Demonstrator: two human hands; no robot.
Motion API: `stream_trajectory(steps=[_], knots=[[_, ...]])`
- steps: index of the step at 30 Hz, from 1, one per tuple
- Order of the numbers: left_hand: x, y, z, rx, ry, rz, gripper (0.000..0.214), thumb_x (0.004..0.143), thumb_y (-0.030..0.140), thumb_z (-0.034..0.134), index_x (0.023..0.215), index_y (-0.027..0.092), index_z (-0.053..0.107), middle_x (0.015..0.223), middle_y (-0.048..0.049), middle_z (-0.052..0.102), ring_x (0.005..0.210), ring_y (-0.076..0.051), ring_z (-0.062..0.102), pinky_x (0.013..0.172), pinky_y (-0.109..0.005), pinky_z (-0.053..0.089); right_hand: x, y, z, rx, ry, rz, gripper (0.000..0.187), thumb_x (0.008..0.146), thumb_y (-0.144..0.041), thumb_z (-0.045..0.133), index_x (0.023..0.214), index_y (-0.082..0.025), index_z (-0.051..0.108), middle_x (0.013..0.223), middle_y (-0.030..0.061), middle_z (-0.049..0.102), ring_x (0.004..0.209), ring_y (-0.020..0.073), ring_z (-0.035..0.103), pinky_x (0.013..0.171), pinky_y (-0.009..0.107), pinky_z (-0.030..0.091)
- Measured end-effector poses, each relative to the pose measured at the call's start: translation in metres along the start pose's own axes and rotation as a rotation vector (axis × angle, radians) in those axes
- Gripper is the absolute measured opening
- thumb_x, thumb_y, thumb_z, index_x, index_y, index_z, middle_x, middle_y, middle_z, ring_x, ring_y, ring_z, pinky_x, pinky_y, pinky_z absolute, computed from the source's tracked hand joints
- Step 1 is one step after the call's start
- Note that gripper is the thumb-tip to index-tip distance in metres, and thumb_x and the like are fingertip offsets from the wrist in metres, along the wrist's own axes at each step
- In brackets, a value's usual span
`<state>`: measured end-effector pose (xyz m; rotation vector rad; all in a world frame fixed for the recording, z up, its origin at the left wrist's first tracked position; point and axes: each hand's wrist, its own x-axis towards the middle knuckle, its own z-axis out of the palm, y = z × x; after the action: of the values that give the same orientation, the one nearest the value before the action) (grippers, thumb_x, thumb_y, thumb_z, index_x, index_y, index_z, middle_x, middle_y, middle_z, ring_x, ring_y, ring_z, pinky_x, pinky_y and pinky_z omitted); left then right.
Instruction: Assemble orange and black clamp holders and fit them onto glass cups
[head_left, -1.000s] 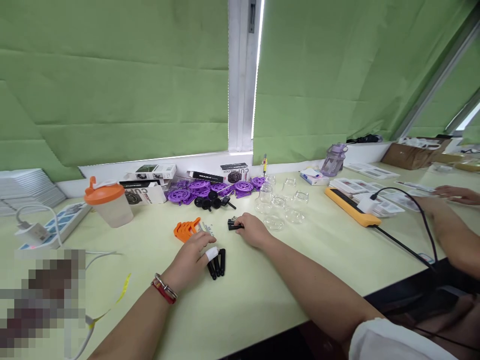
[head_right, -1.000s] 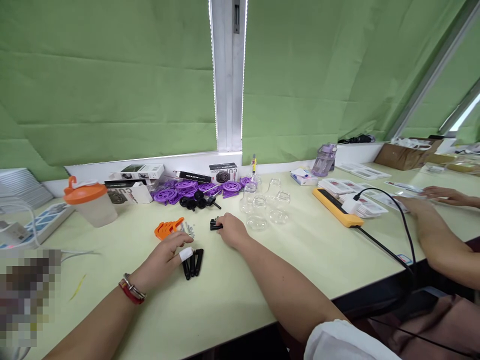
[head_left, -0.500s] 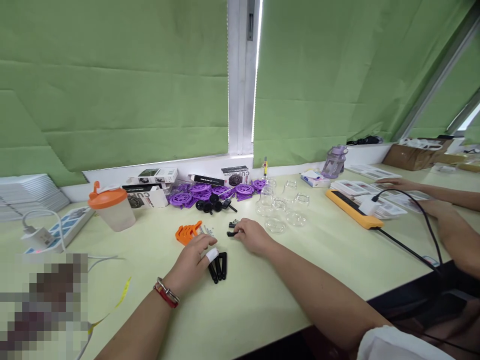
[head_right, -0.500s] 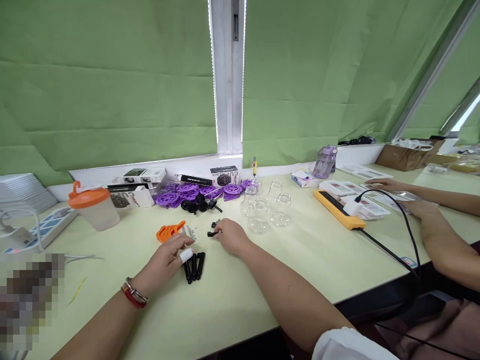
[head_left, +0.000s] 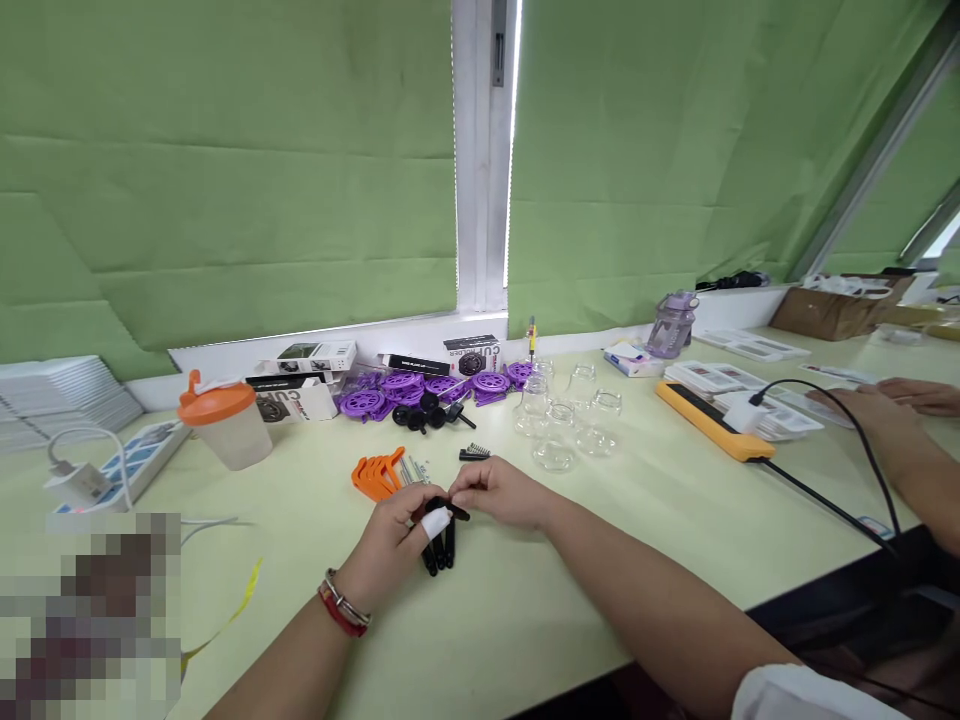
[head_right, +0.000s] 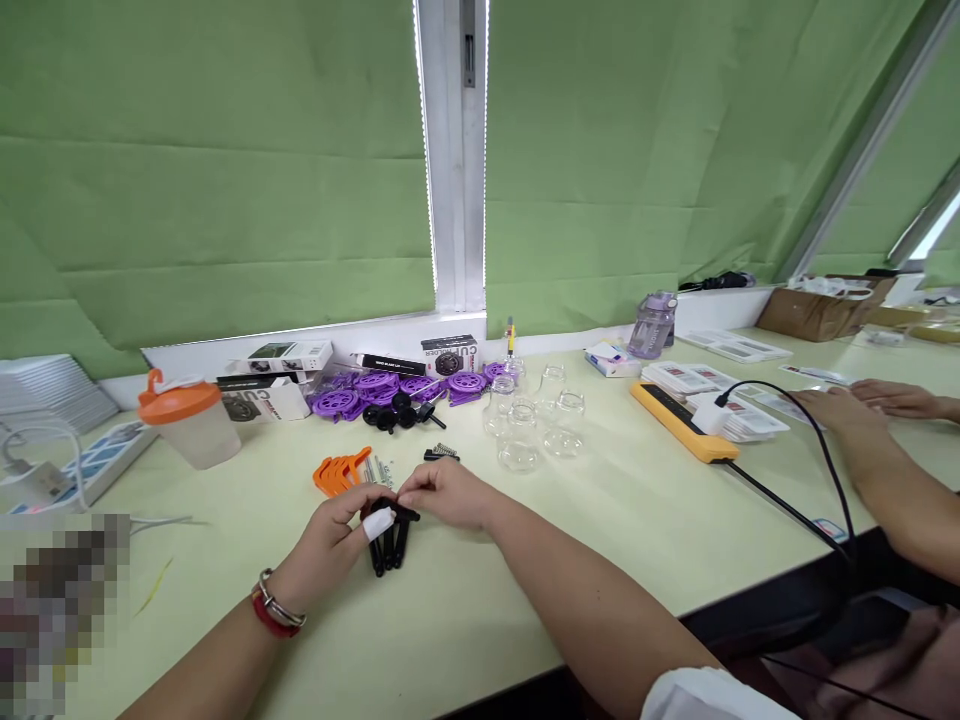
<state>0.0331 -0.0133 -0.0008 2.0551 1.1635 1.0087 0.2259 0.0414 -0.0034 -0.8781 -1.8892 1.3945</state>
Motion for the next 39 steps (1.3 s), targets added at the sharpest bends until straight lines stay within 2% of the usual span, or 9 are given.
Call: stream_trajectory(steps=[4,6,10,14,22,28,36,39], knots=[[-0.003,0.003,0.005,-0.101,-0.11,-0.089,0.024,0.087,0.038,0.053,0.095,0.017,0.062,0.074,-0.0027,0.061,0.064,-0.013,0.053,0.063,-0.026,0.046,0.015,0.019,-0.03,-0.284,0.41,-0.018,0.018,0.085,-0.023,0.053,0.089,-0.017,0.07,0.092,0.0057,0.066,0.087,0.0173,0.058,0.081,0.031,0.043],[-0.005,0.005,0.007,-0.079,-0.169,-0.094,0.025,0.086,0.038,0.054,0.094,0.017,0.063,0.075,-0.0036,0.062,0.063,-0.013,0.053,0.061,-0.026,0.045,0.023,0.03,-0.04,-0.494,0.483,-0.005,0.017,0.084,-0.02,0.054,0.089,-0.018,0.07,0.097,0.0068,0.064,0.09,0.0181,0.057,0.083,0.032,0.043],[-0.006,0.012,0.009,0.113,-0.215,-0.004,0.018,0.083,0.033,0.057,0.09,0.019,0.067,0.076,-0.004,0.063,0.075,-0.017,0.052,0.069,-0.028,0.042,0.033,0.043,-0.044,-0.707,0.42,0.012,0.018,0.084,-0.021,0.057,0.092,-0.019,0.073,0.1,0.0079,0.062,0.095,0.0195,0.055,0.086,0.032,0.041],[-0.005,0.016,0.008,0.201,-0.278,0.018,0.016,0.084,0.032,0.056,0.086,0.021,0.066,0.071,-0.0017,0.061,0.073,-0.016,0.05,0.072,-0.029,0.04,0.035,0.045,-0.037,-0.797,0.37,0.049,0.019,0.083,-0.022,0.059,0.095,-0.02,0.074,0.103,0.0078,0.062,0.099,0.0212,0.053,0.088,0.032,0.04],[-0.004,0.018,0.008,0.267,-0.309,0.046,0.013,0.083,0.03,0.055,0.084,0.021,0.064,0.068,-0.0006,0.06,0.072,-0.016,0.049,0.075,-0.03,0.039,0.033,0.048,-0.038,-0.707,0.358,0.039,0.018,0.082,-0.02,0.06,0.094,-0.02,0.073,0.103,0.007,0.063,0.095,0.0186,0.057,0.086,0.03,0.042],[-0.003,0.018,0.009,0.268,-0.309,0.074,0.012,0.083,0.027,0.055,0.086,0.02,0.064,0.067,-0.0006,0.06,0.071,-0.016,0.048,0.075,-0.031,0.039,0.033,0.047,-0.044,-0.7,0.435,0.071,0.017,0.086,-0.021,0.056,0.09,-0.017,0.072,0.1,0.0077,0.063,0.091,0.0172,0.057,0.083,0.028,0.043],[-0.006,0.017,0.009,0.244,-0.345,0.08,0.013,0.083,0.027,0.054,0.088,0.02,0.064,0.07,-0.0019,0.06,0.076,-0.017,0.051,0.073,-0.03,0.041,0.041,0.044,-0.049,-0.733,0.387,0.104,0.015,0.084,-0.021,0.058,0.087,-0.019,0.072,0.098,0.0065,0.064,0.087,0.0167,0.058,0.078,0.026,0.043],[-0.006,0.018,0.009,0.246,-0.34,0.089,0.012,0.081,0.026,0.055,0.086,0.02,0.064,0.069,-0.0017,0.06,0.075,-0.017,0.051,0.073,-0.03,0.041,0.05,0.038,-0.053,-0.774,0.307,0.117,0.014,0.082,-0.019,0.06,0.087,-0.019,0.073,0.096,0.0053,0.066,0.085,0.0161,0.059,0.077,0.025,0.043]])
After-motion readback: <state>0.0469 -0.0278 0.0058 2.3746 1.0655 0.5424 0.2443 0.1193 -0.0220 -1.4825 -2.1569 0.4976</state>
